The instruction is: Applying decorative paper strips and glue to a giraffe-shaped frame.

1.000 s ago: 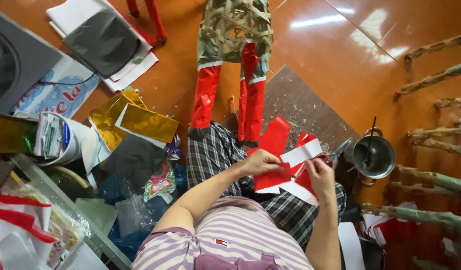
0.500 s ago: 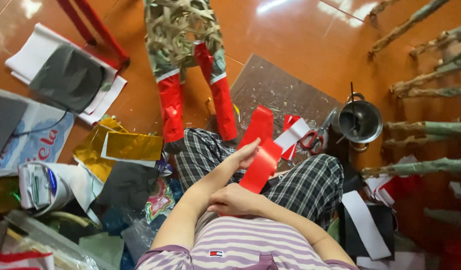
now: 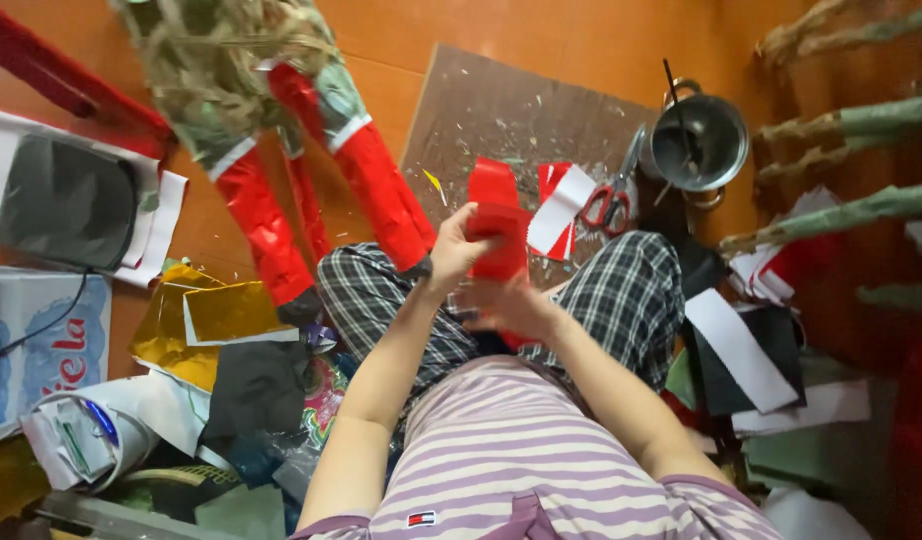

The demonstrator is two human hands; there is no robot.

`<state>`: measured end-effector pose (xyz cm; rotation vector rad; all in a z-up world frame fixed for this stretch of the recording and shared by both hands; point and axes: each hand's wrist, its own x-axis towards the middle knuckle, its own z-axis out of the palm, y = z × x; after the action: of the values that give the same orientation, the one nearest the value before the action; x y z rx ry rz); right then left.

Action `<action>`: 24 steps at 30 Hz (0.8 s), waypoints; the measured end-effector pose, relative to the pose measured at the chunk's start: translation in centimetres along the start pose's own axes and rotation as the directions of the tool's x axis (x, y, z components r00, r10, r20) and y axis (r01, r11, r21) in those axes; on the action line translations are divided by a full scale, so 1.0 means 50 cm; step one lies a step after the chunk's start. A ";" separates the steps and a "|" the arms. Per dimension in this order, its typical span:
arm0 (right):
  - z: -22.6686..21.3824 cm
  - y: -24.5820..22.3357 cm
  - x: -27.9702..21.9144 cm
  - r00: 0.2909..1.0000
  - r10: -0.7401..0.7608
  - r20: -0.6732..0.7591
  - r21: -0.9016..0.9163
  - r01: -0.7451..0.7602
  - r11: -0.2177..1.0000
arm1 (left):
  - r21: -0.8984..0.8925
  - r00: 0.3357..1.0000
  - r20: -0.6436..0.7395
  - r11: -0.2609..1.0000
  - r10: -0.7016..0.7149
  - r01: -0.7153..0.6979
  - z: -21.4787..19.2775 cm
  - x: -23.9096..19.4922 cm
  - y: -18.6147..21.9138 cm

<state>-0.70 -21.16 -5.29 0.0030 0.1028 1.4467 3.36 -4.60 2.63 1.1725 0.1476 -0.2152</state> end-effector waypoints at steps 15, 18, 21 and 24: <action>-0.169 -0.359 -0.025 0.275 -0.738 -0.616 -0.554 0.515 0.654 | 0.240 0.965 0.261 0.970 -0.026 -0.039 -0.090 -0.150 -0.165; -0.156 -0.430 -0.033 0.245 -0.834 -0.495 -0.655 0.526 0.543 | 0.310 0.962 0.013 0.915 -0.274 0.257 -0.122 -0.110 -0.248; -0.057 -0.459 -0.084 0.177 -0.959 -0.223 -0.964 0.104 0.243 | 0.316 0.936 0.049 0.894 -0.349 0.317 -0.134 -0.043 -0.284; -0.037 -0.470 -0.198 0.102 -0.994 0.036 -0.284 -0.953 -0.108 | 0.180 0.879 0.031 0.868 -0.475 0.463 -0.176 -0.003 -0.362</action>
<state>21.24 -34.01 -7.98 -2.9141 0.0365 0.0482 -1.20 -3.16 -16.92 1.2808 0.3569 -0.7149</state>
